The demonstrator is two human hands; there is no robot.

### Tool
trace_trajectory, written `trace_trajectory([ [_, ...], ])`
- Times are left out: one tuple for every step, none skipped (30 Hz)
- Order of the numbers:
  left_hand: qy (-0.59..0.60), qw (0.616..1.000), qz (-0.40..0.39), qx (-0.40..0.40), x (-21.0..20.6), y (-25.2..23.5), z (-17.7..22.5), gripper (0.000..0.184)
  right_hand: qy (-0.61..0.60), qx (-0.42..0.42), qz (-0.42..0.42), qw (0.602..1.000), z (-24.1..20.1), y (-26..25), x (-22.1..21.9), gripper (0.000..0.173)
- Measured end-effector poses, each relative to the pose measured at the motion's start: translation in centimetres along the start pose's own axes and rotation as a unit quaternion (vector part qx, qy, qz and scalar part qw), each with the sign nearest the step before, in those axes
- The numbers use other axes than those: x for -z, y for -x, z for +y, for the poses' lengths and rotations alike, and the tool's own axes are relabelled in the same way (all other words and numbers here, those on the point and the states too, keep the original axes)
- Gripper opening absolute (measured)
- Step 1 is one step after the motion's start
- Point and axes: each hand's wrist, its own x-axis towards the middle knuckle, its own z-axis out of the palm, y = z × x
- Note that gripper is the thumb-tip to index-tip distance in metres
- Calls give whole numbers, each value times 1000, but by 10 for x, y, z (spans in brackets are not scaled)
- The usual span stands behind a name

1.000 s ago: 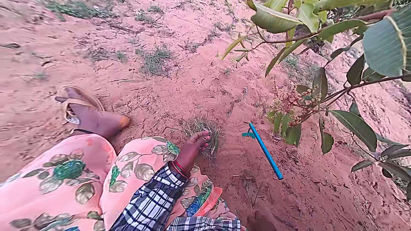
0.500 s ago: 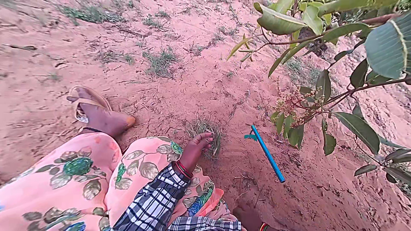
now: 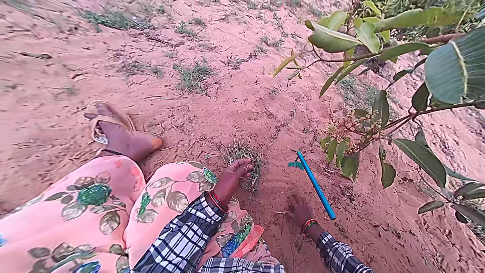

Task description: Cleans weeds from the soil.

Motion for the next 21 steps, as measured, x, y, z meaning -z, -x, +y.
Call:
trace_trajectory([
  [3, 1000, 0, 2, 0, 0, 0, 25, 10, 12, -25, 1000, 0, 3, -8, 83],
  [3, 1000, 0, 3, 1, 1, 0, 25, 28, 35, -48, 998, -3, 11, -14, 81],
  [1, 1000, 0, 5, 1, 1, 0, 25, 55, 61, -78, 994, -7, 25, -18, 79],
  [-3, 1000, 0, 5, 2, 1, 0, 25, 83, 89, -104, 987, -9, 40, -21, 77],
  [-5, 1000, -2, 4, 1, 0, 0, 25, 103, 110, -126, 980, -7, 54, -23, 70],
  [-7, 1000, -5, 4, 0, -2, 0, 25, 115, 120, -140, 976, 0, 65, -26, 61],
  [-6, 1000, -6, 4, 0, -2, -1, 25, 110, 123, -141, 976, 10, 72, -28, 51],
  [-6, 1000, -6, 4, 0, -3, -2, 25, 97, 112, -141, 979, 22, 75, -28, 45],
  [-7, 1000, -6, 5, 0, -3, -2, 25, 78, 92, -132, 984, 35, 76, -28, 41],
  [-6, 1000, -8, 8, 0, -3, -2, 25, 54, 67, -114, 990, 47, 77, -25, 36],
  [-5, 1000, -9, 7, 0, -3, -3, 25, 26, 42, -87, 995, 56, 78, -19, 31],
  [-4, 1000, -10, 7, 1, -3, -3, 25, -15, 17, -65, 998, 63, 78, -13, 31],
  [-4, 1000, -10, 6, 0, -2, -3, 25, -68, -7, -52, 996, 68, 77, -6, 31],
  [-2, 1000, -9, 4, -1, -2, -3, 25, -129, -26, -56, 990, 71, 76, 2, 32],
  [-1, 1000, -8, 4, -1, -1, -3, 25, -195, -30, -74, 977, 77, 74, 7, 37],
  [0, 1000, -7, 4, -2, -1, -2, 24, -252, -21, -97, 963, 81, 71, 13, 42],
  [1, 1000, -4, 3, -2, 0, -2, 24, -285, -20, -116, 951, 82, 68, 20, 44],
  [1, 1000, -2, 1, -2, 1, -1, 24, -300, -34, -118, 946, 82, 66, 25, 45],
  [0, 1000, 1, -1, -2, 1, -1, 24, -295, -55, -105, 948, 80, 63, 29, 43],
  [0, 1000, 1, -3, -2, 1, -1, 24, -266, -69, -87, 958, 79, 60, 31, 42],
  [0, 1000, 1, -5, -1, 1, -2, 24, -209, -80, -72, 972, 77, 57, 32, 44],
])
